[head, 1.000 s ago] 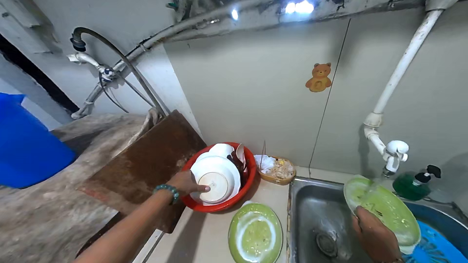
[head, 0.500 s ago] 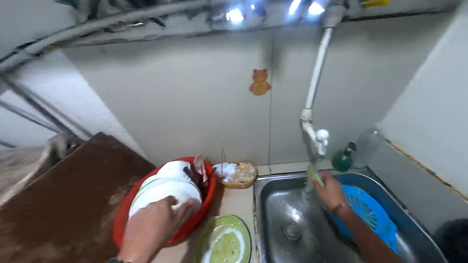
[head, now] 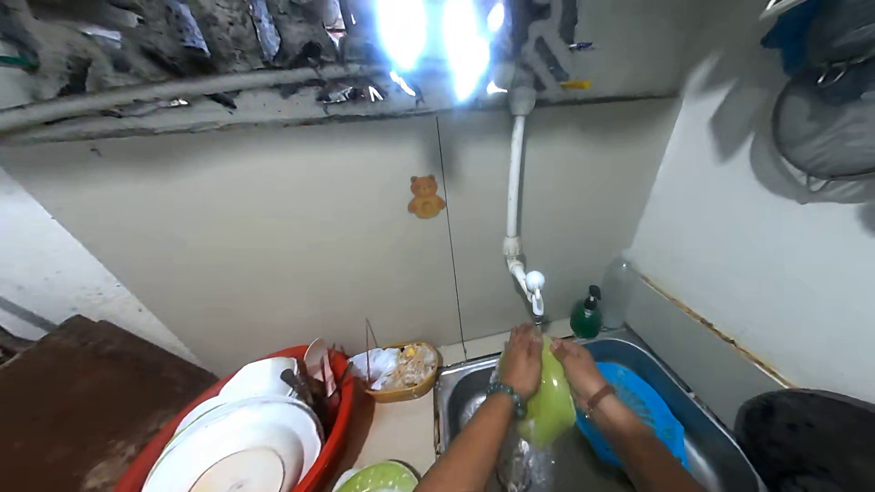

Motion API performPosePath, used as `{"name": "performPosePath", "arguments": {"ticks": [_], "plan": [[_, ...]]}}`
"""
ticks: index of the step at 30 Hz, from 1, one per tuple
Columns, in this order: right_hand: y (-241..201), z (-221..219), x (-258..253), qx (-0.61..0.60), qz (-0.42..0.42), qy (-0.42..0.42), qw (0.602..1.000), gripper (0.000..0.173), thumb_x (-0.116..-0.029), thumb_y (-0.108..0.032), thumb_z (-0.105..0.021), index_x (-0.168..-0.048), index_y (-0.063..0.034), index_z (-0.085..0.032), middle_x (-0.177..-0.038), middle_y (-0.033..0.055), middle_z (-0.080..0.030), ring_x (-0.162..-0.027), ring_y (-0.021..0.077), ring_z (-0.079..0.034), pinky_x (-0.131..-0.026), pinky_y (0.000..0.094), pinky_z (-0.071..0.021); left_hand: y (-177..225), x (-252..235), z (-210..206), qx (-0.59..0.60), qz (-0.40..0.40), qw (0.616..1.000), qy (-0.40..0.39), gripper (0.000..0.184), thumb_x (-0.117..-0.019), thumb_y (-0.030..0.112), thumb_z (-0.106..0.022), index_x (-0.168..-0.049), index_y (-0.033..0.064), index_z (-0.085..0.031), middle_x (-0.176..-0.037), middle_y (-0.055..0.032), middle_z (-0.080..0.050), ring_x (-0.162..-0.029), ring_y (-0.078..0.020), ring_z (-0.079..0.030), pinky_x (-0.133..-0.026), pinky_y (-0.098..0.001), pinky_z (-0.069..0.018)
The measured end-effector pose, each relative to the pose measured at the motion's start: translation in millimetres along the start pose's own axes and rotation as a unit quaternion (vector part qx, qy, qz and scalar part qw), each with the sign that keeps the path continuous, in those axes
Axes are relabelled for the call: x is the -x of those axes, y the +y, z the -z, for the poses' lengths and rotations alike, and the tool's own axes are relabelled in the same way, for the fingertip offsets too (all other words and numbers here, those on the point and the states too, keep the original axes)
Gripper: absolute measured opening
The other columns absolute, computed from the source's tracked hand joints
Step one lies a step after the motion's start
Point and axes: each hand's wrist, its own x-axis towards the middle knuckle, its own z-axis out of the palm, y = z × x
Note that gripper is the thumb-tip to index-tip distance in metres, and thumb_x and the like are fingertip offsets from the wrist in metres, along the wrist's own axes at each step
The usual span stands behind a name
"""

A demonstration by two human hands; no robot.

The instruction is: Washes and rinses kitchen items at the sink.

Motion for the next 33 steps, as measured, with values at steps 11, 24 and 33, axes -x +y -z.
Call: {"name": "performPosePath", "arguments": {"ticks": [11,24,33], "plan": [[-22.7,13.6,11.0,-0.050,0.004,0.031,0.998,0.030,-0.1092,-0.011,-0.046,-0.129,0.0043,-0.062,-0.119,0.0176,-0.067,-0.105,0.0195,-0.065,-0.093,0.0356,-0.0532,-23.0,-28.0,12.2,0.147,0.152,0.977,0.011,0.064,-0.1132,0.042,-0.018,-0.148,-0.0022,-0.048,-0.152,-0.0247,-0.048,-0.144,-0.0349,-0.044,-0.120,-0.0534,-0.0317],[-27.3,-26.7,-28.0,-0.120,-0.100,0.160,0.975,0.031,-0.1094,-0.010,-0.046,-0.131,0.0071,-0.060,-0.129,0.0247,-0.061,-0.116,0.0290,-0.059,-0.100,0.0445,-0.0468,-26.4,46.4,-37.8,-0.097,-0.077,0.989,0.081,0.062,-0.1050,0.036,-0.043,-0.162,0.0124,-0.033,-0.166,-0.0220,-0.025,-0.151,-0.0429,-0.028,-0.121,-0.0604,-0.0253],[-11.0,-20.4,-2.9,0.115,-0.012,-0.091,0.989,0.052,-0.1134,-0.033,-0.033,-0.146,0.0042,-0.049,-0.149,0.0246,-0.051,-0.139,0.0318,-0.049,-0.117,0.0465,-0.0362,-23.0,29.8,-48.1,0.279,0.032,0.959,0.036,0.078,-0.0999,0.000,-0.044,-0.164,0.0072,0.000,-0.170,-0.0225,-0.005,-0.153,-0.0316,-0.029,-0.119,-0.0457,-0.0361]]}}
